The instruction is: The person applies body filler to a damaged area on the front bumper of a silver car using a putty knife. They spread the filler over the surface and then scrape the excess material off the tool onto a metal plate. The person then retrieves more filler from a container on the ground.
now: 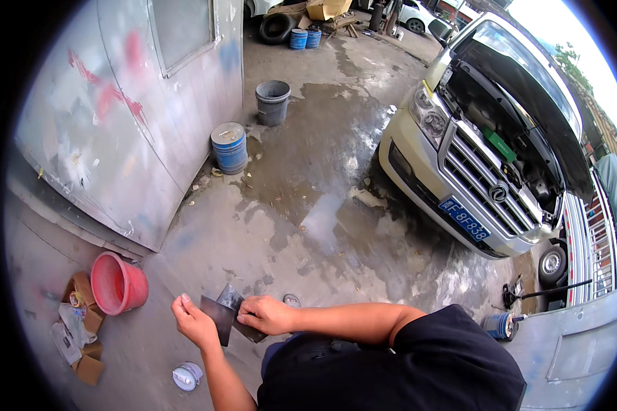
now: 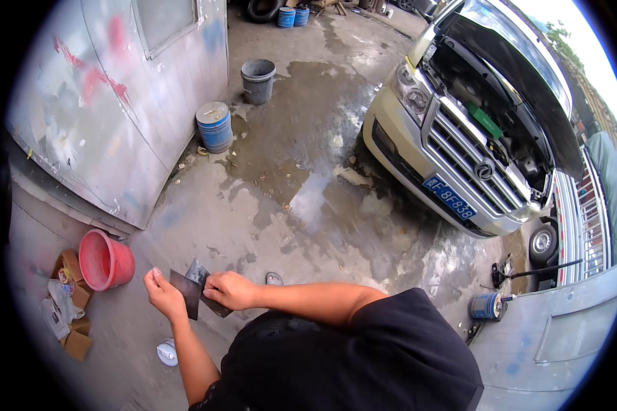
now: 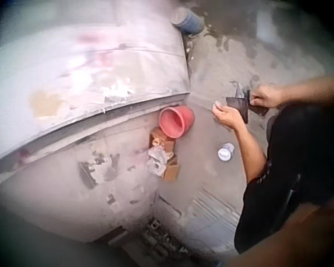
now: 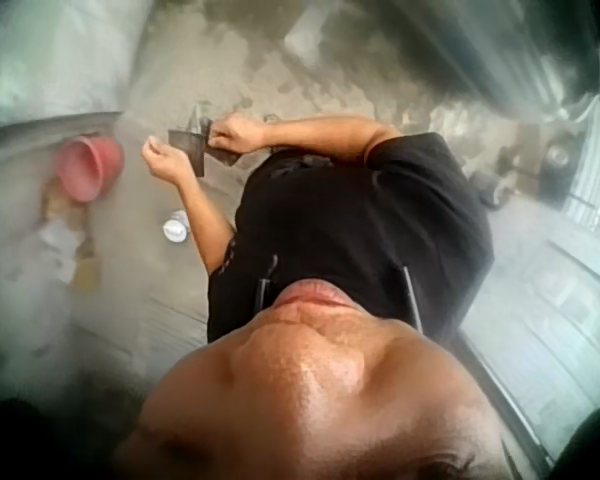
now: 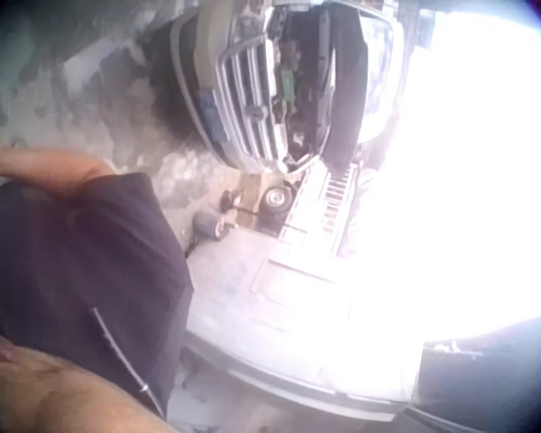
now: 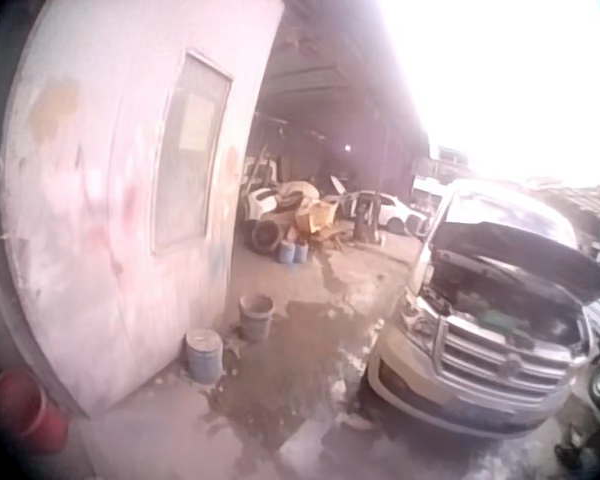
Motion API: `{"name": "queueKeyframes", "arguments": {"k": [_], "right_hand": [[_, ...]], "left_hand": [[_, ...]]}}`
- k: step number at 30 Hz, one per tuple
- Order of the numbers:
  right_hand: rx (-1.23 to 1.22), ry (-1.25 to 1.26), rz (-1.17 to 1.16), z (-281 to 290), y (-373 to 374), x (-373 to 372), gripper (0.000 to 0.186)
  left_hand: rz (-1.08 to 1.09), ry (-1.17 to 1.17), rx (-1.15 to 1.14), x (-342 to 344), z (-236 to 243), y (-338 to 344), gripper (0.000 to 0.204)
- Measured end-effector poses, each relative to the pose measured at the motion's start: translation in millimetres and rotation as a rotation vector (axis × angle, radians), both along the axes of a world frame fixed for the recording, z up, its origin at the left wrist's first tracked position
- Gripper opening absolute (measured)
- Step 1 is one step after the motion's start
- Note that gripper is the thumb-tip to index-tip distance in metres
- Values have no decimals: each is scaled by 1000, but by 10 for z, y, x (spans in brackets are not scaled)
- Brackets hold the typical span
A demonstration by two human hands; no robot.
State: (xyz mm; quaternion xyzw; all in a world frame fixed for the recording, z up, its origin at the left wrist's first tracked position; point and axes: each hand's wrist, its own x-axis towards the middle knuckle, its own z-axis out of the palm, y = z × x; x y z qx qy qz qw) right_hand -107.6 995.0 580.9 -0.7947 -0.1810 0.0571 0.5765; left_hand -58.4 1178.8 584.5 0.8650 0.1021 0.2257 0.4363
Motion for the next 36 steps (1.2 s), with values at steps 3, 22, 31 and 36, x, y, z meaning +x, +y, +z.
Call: {"name": "queueKeyframes", "arguments": {"k": [3, 22, 31, 36], "right_hand": [[-42, 47, 33, 142, -2, 328, 27], [-63, 356, -593, 517, 720, 1721, 35], [261, 349, -1175, 780, 36, 1632, 33], [146, 284, -1210, 693, -351, 1431, 26]], "left_hand": [[175, 13, -172, 537, -72, 405, 36], [-864, -17, -80, 2316, 368, 50, 24], [-1385, -193, 138, 2537, 608, -425, 28], [-1559, 282, 115, 2625, 500, -534, 50]]}}
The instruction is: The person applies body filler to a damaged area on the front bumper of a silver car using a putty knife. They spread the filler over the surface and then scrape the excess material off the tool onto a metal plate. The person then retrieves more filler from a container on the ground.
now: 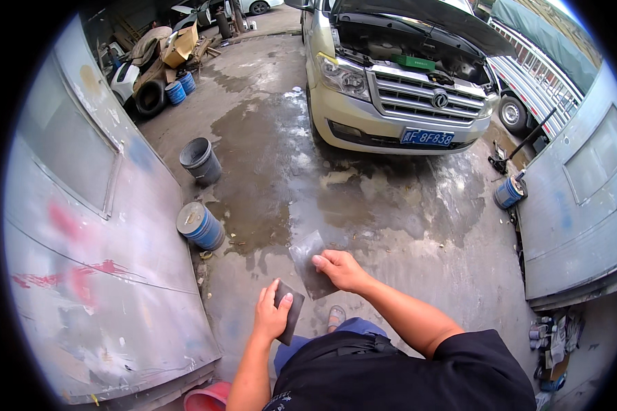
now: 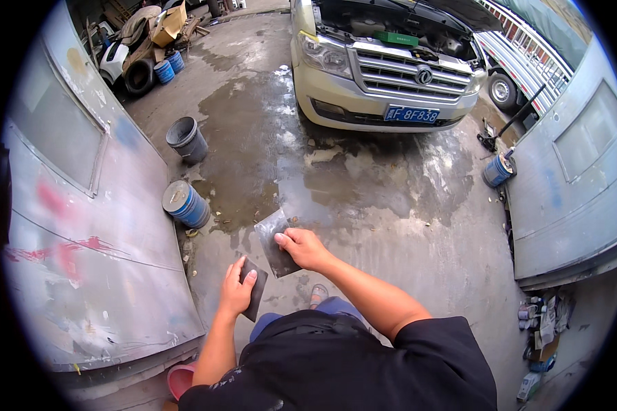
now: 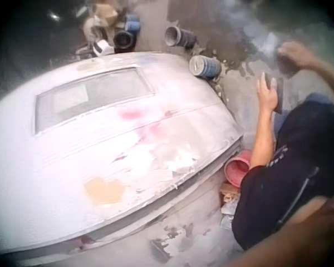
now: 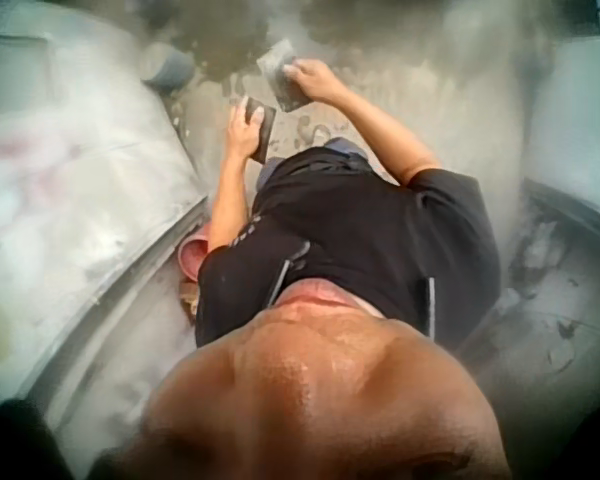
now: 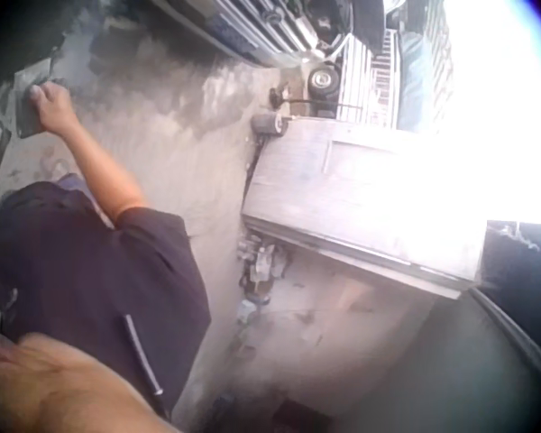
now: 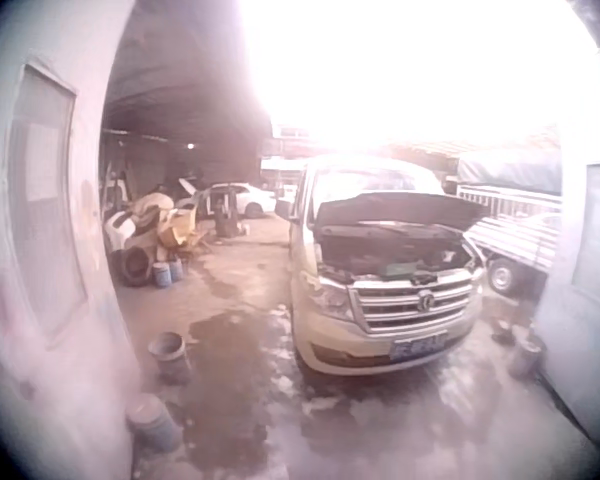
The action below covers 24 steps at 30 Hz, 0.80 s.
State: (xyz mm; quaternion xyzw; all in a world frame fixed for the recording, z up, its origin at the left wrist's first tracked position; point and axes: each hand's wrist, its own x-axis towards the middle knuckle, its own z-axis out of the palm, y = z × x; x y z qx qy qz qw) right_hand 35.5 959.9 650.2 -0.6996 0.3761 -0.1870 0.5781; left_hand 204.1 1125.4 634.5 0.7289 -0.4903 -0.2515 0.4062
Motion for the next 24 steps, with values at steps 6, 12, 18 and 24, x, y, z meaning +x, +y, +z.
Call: {"name": "queueKeyframes", "arguments": {"k": [6, 12, 18, 24], "right_hand": [[138, -23, -47, -121, 250, -16, 21], [88, 125, -150, -288, 667, 338, 24], [88, 197, -355, -253, 1317, 526, 25], [111, 226, -692, -139, 1898, 353, 27]], "left_hand": [[-285, 16, 112, 83, 44, -262, 49], [-475, -119, -56, 494, -158, -345, 50], [-562, -17, -83, 973, -217, -289, 53], [-801, 1554, 366, 1244, -856, -426, 64]]}}
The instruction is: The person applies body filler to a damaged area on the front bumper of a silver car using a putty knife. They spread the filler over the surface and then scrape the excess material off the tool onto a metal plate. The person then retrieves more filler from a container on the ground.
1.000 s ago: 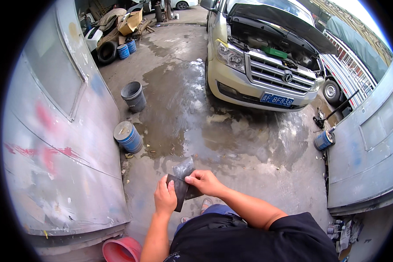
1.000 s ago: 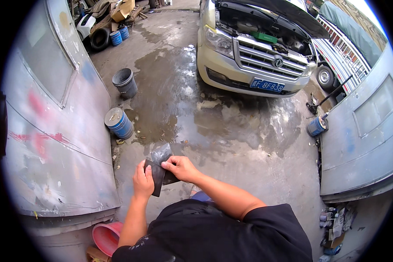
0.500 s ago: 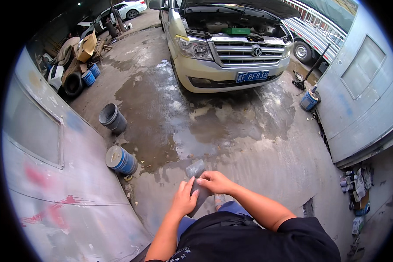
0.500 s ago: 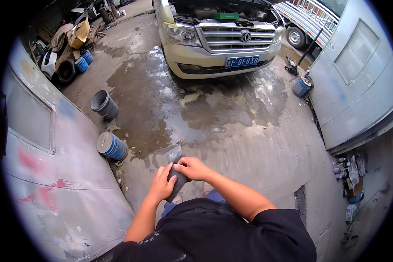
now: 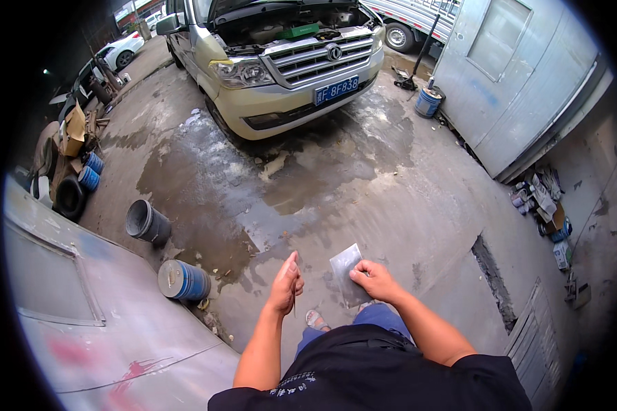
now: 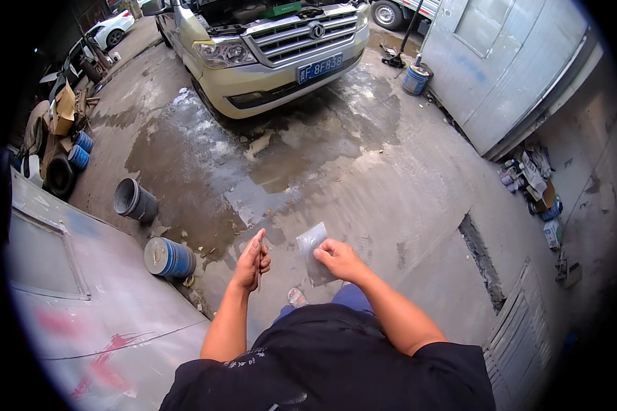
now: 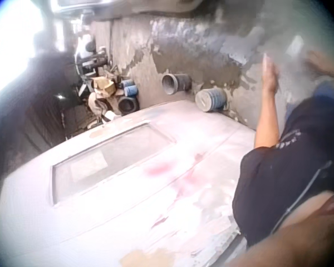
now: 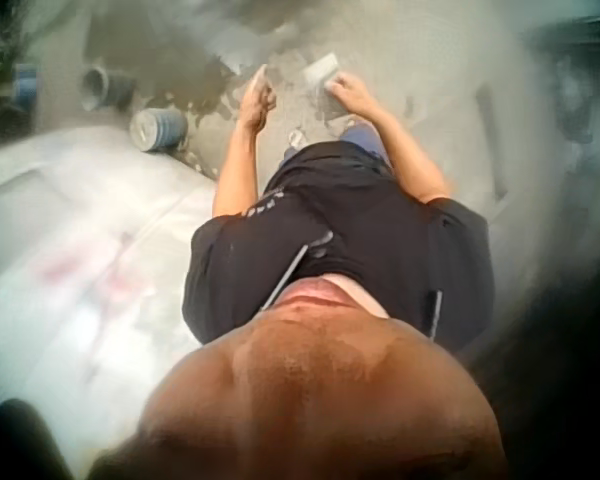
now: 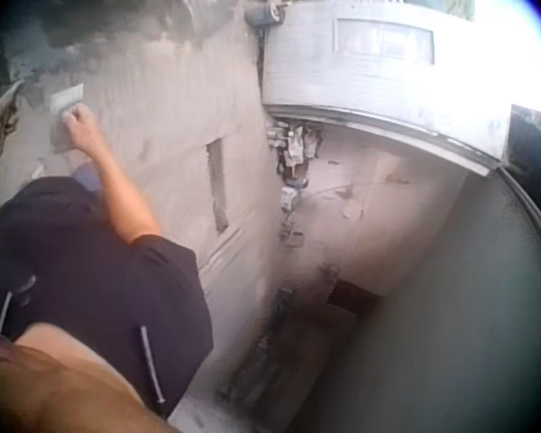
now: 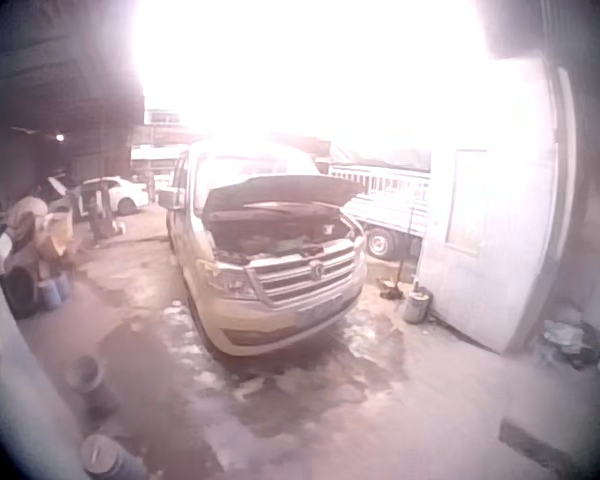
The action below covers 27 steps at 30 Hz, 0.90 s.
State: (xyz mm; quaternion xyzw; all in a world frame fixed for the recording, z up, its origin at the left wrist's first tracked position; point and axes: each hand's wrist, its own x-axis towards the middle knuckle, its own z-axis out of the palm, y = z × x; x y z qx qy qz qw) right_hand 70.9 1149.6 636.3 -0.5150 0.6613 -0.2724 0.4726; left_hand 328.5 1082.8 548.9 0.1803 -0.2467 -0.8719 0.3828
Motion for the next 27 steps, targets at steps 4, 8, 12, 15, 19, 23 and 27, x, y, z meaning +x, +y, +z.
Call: {"name": "queueKeyframes", "arguments": {"k": [4, 8, 12, 15, 19, 23, 27], "right_hand": [[-297, 27, -236, -9, 316, -188, 37], [-438, -209, -282, 337, 585, -242, 66], [-565, -263, -314, 454, 918, -248, 67], [-447, -181, -421, 517, 1221, -269, 68], [-676, 76, -218, 600, 1829, -92, 67], [-510, 74, -363, 807, 2070, -348, 65], [-792, 135, -184, 738, 2457, -117, 61]], "left_hand": [[-146, 237, 130, -254, 465, 81, 59], [-92, 17, 172, -616, 1232, 468, 59], [-200, 62, 81, -862, 1236, 794, 61], [-328, 163, 19, -1018, 958, 1013, 67], [-320, -120, -19, -1292, 1287, 1519, 78], [-175, -88, 37, -1414, 1488, 1905, 83], [-272, -107, 27, -1366, 1384, 2036, 87]]}}
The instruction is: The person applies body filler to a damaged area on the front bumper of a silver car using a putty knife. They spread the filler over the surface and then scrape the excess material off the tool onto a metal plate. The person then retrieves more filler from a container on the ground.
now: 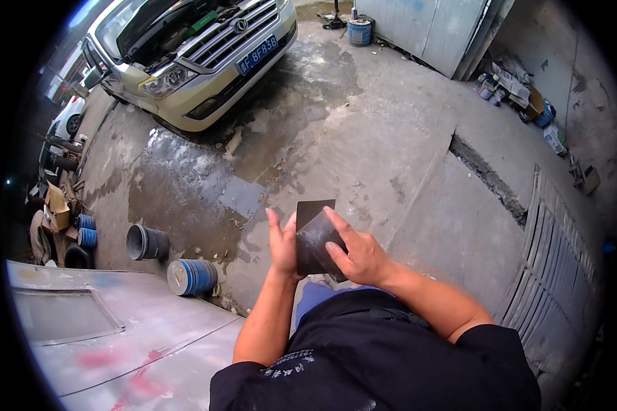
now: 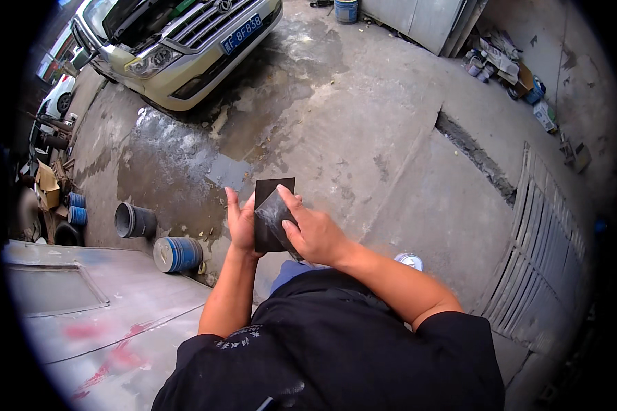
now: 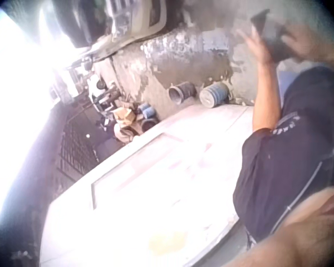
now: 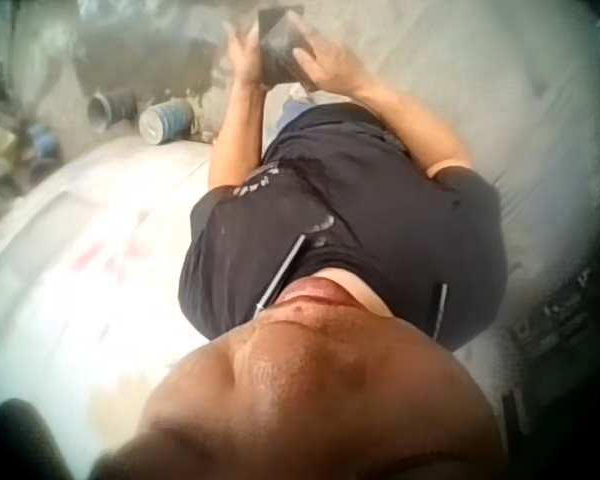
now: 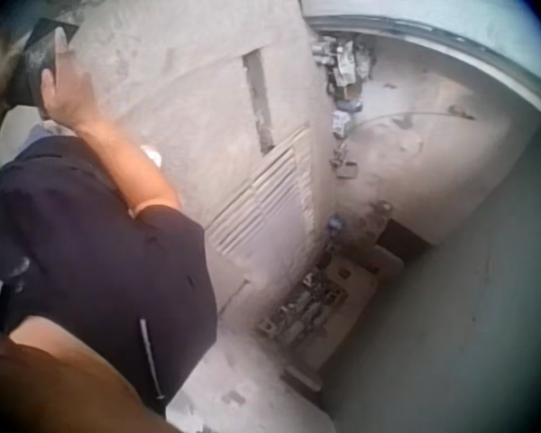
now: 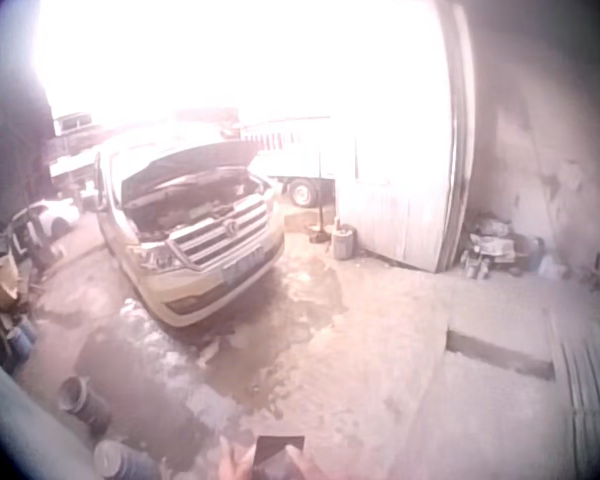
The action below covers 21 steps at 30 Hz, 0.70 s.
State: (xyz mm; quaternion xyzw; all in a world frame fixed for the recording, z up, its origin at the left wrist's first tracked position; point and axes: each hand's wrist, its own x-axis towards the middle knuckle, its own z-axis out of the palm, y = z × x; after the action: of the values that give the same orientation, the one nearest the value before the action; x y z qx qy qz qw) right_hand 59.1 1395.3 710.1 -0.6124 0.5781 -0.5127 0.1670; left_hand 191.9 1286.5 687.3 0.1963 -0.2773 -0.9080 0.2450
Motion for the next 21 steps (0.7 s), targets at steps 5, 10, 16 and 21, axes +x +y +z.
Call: {"name": "queueKeyframes", "arguments": {"k": [5, 10, 16, 21], "right_hand": [[296, -150, -152, 275, 28, -178, 66], [44, 11, -75, 117, 134, 212, 63], [112, 4, -146, 213, -19, 556, 62], [262, -91, -252, 274, -139, 736, 62]], "left_hand": [[5, 133, 204, -41, 221, 155, 97], [-86, 101, 140, 159, 134, 35, 101], [-110, 77, 193, 455, 64, -109, 100], [-148, 272, 231, 757, 71, -267, 92]]}}
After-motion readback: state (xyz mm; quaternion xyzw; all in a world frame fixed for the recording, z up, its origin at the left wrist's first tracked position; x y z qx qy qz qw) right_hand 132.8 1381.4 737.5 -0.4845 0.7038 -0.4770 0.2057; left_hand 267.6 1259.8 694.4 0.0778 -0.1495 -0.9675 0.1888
